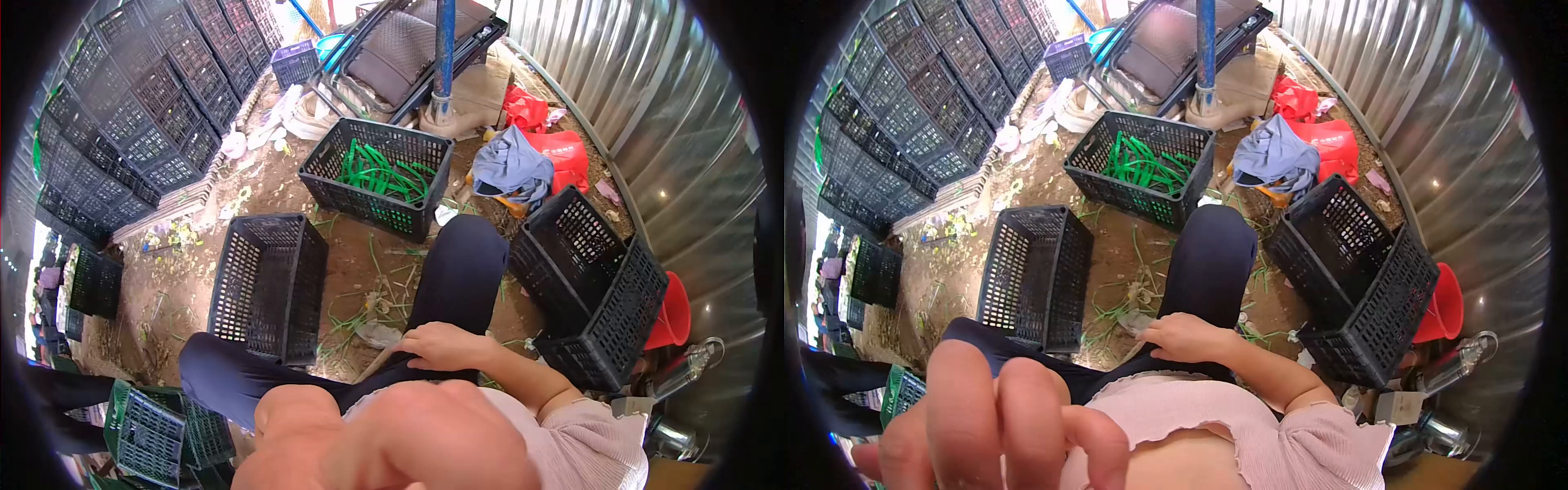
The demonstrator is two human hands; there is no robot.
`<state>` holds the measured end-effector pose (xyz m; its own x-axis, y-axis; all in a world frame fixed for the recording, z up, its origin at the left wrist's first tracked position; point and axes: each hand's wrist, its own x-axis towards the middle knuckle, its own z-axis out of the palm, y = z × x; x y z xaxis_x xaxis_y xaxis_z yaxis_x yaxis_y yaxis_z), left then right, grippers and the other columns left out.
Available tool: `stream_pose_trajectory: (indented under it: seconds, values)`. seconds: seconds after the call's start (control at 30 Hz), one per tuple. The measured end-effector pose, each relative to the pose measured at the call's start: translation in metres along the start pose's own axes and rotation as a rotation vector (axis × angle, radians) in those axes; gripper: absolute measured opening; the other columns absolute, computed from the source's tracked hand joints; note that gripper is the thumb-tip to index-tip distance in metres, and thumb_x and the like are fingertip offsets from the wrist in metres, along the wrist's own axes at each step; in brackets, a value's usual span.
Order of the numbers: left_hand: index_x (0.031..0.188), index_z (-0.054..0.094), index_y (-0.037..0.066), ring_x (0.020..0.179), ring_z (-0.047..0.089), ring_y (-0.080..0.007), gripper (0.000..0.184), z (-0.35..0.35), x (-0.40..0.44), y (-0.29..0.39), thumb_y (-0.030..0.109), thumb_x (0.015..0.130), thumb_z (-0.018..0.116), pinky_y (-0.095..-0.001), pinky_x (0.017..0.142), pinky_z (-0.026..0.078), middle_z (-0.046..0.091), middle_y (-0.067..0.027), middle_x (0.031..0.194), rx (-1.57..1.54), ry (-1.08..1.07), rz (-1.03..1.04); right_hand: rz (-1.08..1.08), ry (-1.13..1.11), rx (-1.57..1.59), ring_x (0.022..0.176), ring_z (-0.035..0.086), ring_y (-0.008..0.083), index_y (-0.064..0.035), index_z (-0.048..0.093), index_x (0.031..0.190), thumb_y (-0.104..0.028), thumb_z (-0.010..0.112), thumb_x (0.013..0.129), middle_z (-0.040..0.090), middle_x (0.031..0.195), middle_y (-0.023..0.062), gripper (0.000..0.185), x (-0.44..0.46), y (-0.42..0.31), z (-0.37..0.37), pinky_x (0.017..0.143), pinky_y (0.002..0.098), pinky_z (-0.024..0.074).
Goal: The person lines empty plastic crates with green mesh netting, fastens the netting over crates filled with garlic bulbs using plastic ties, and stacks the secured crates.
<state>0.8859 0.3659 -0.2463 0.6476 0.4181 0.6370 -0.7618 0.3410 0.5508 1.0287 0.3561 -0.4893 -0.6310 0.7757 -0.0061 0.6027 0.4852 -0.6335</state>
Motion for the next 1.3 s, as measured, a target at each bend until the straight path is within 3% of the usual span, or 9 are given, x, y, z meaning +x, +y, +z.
stream_pose_trajectory:
  seconds: [0.27,0.37,0.5,0.57,0.7,1.0,1.1,1.17,1.3]
  values:
    - [0.072,0.05,0.01,0.094,0.033,-0.0204,0.03,-0.015,0.001,0.011,0.038,0.085,0.045,-0.0413,0.08,0.032,0.034,-0.009,0.105,-0.028,-0.024,0.064,0.063,0.158,0.135,0.087,0.053,0.0284,-0.0056,0.054,0.101,-0.019,0.056,0.076,0.057,0.092,0.0124,0.029,-0.032,-0.011,-0.033,0.076,0.035,0.0424]
    - [0.075,0.052,0.01,0.095,0.033,-0.0207,0.029,-0.052,0.003,0.023,0.037,0.085,0.044,-0.0422,0.082,0.032,0.034,-0.0095,0.107,0.045,0.05,0.082,0.269,0.511,0.177,0.083,0.057,0.0193,-0.0061,0.057,0.095,-0.011,0.058,0.076,0.059,0.088,0.0071,0.02,-0.053,-0.011,-0.073,0.074,0.0291,0.0451]
    - [0.095,0.05,0.007,0.094,0.044,-0.0202,0.035,-0.149,0.023,0.015,0.039,0.086,0.039,-0.0354,0.08,0.039,0.045,-0.0099,0.105,0.058,0.168,-0.041,0.505,1.009,0.863,0.083,0.054,0.0129,-0.0005,0.053,0.099,-0.011,0.054,0.08,0.057,0.09,0.0056,0.021,-0.079,0.078,-0.082,0.076,0.0257,0.0428]
    - [0.094,0.051,0.007,0.088,0.046,-0.016,0.028,-0.192,0.032,-0.003,0.033,0.085,0.042,-0.0313,0.078,0.039,0.049,-0.0063,0.099,0.28,0.418,-0.149,0.754,0.962,0.427,0.09,0.052,0.0159,0.0019,0.047,0.108,-0.015,0.052,0.082,0.055,0.098,0.008,0.031,-0.073,0.125,-0.08,0.082,0.0268,0.0399]
    - [0.093,0.051,0.008,0.079,0.048,-0.0126,0.016,-0.268,0.061,-0.063,0.018,0.082,0.045,-0.0288,0.071,0.041,0.052,-0.0029,0.087,0.379,0.682,-0.49,0.961,1.018,0.404,0.1,0.048,0.0184,0.0063,0.041,0.114,-0.02,0.057,0.079,0.05,0.109,0.0141,0.046,-0.061,0.242,-0.054,0.087,0.0293,0.036]
    - [0.103,0.049,0.006,0.093,0.048,-0.0161,0.04,-0.462,0.171,-0.277,0.032,0.074,0.059,-0.0311,0.078,0.037,0.052,-0.0031,0.1,0.839,0.491,-0.978,1.399,1.655,0.064,0.112,0.04,0.035,0.0102,0.037,0.115,-0.05,0.068,0.058,0.042,0.117,0.0267,0.089,-0.127,0.503,-0.127,0.094,0.0348,0.0315]
    - [0.107,0.047,-0.006,0.099,0.049,-0.0333,0.064,-0.539,0.181,-0.39,0.04,0.065,0.063,-0.0361,0.083,0.039,0.051,-0.0258,0.104,1.268,0.396,-0.875,1.376,1.687,0.458,0.11,0.042,0.0228,-0.0009,0.03,0.126,-0.048,0.06,0.07,0.043,0.121,0.0129,0.079,-0.134,0.537,-0.11,0.092,0.0333,0.0319]
    - [0.112,0.042,-0.006,0.099,0.05,-0.0355,0.074,-0.556,0.177,-0.439,0.047,0.064,0.062,-0.0373,0.085,0.039,0.05,-0.0279,0.105,1.449,0.358,-0.932,1.483,1.52,0.835,0.111,0.041,0.0223,-0.0022,0.026,0.129,-0.047,0.054,0.076,0.041,0.124,0.0115,0.075,-0.134,0.539,-0.106,0.092,0.0344,0.0304]
    - [0.111,0.039,-0.007,0.099,0.05,-0.0372,0.078,-0.566,0.167,-0.474,0.048,0.061,0.064,-0.0381,0.084,0.039,0.05,-0.0279,0.105,1.141,0.436,-1.219,1.464,1.493,0.653,0.109,0.044,0.0239,0.0008,0.038,0.119,-0.037,0.057,0.075,0.047,0.117,0.0155,0.061,-0.125,0.535,-0.11,0.089,0.0326,0.0334]
